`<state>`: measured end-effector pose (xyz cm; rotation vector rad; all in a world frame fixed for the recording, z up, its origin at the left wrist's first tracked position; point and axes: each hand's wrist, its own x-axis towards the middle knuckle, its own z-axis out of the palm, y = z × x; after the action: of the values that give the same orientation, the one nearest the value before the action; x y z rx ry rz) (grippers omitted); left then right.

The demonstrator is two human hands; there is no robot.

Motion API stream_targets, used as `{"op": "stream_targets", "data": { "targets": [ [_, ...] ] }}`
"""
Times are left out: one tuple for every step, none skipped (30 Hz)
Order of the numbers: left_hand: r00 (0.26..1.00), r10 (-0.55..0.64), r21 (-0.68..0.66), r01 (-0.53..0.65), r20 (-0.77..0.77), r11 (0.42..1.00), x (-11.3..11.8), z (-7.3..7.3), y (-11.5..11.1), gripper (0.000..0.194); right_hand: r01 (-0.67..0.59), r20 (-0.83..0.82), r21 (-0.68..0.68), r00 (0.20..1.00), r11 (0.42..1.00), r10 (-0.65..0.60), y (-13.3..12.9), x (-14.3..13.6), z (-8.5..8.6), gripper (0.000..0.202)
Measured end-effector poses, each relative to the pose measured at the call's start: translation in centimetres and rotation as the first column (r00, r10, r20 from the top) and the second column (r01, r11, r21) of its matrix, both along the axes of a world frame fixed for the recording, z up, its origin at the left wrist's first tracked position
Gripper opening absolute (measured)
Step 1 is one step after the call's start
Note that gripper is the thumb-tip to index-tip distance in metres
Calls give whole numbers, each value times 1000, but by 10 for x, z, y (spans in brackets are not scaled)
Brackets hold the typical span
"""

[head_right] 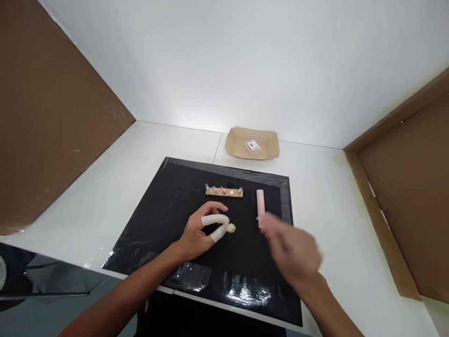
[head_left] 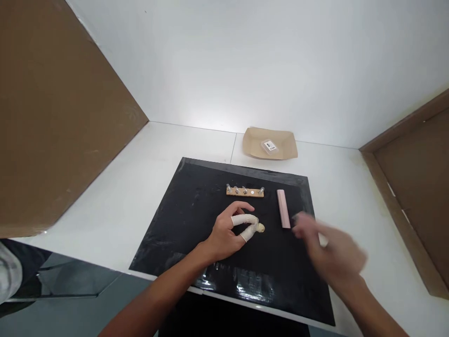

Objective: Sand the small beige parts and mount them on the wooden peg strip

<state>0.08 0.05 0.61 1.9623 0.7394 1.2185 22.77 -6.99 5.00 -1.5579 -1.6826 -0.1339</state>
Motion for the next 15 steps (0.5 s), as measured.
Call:
{"op": "stream_targets", "data": {
  "targets": [
    [1000,1,-2,-1,-1,1000,0,0,0,11,-1,3,-3,1000,1000,1,2,2,3,51],
    [1000,6,-2,-6,-2,1000,0,0,0,11,-5,4,-5,1000,1000,5,4,3,5,54],
    [1000,14,-2,-14,-4,1000,0,-1,0,11,-9,4,-5,1000,1000,9,5,4,7,54],
    [1000,19,-2,-19,-4,1000,0,-1,0,11,-9,2,-3,1000,1000,9,6,4,8,50],
    [1000,18,0,-18,-4,1000,0,-1,0,11,-8,1,-2,1000,1000,8,6,4,8,45],
    [1000,14,4,-14,-4,1000,0,-2,0,11,2,-1,3,1000,1000,-2,5,3,8,40],
    [1000,9,11,-9,-6,1000,0,-2,-1,11,18,-3,9,1000,1000,-18,3,3,7,39],
    [1000,6,21,-6,-10,1000,0,-2,-1,11,27,-2,13,1000,1000,-27,1,3,6,40],
    [1000,7,32,-6,-17,999,0,-3,-1,12,27,3,11,1000,1000,-27,-1,3,4,43],
    [1000,10,45,-8,-27,999,0,-3,-2,13,19,12,2,1000,1000,-19,-3,4,3,45],
    [999,12,61,-9,-40,998,0,-3,-2,14,10,24,-7,1000,1000,-10,-4,5,2,44],
    [999,10,80,-6,-53,997,1,-3,-2,14,12,35,-13,999,1000,-12,-5,7,1,40],
    [998,8,104,-1,-64,995,1,-4,-3,14,20,41,-14,999,1000,-20,-4,8,1,34],
    [997,7,132,3,-72,991,1,-4,-3,13,29,46,-13,999,1000,-28,-3,10,0,29],
    [997,10,164,3,-78,987,2,-4,-3,14,31,49,-15,998,999,-30,-2,12,0,28]
  ]
}}
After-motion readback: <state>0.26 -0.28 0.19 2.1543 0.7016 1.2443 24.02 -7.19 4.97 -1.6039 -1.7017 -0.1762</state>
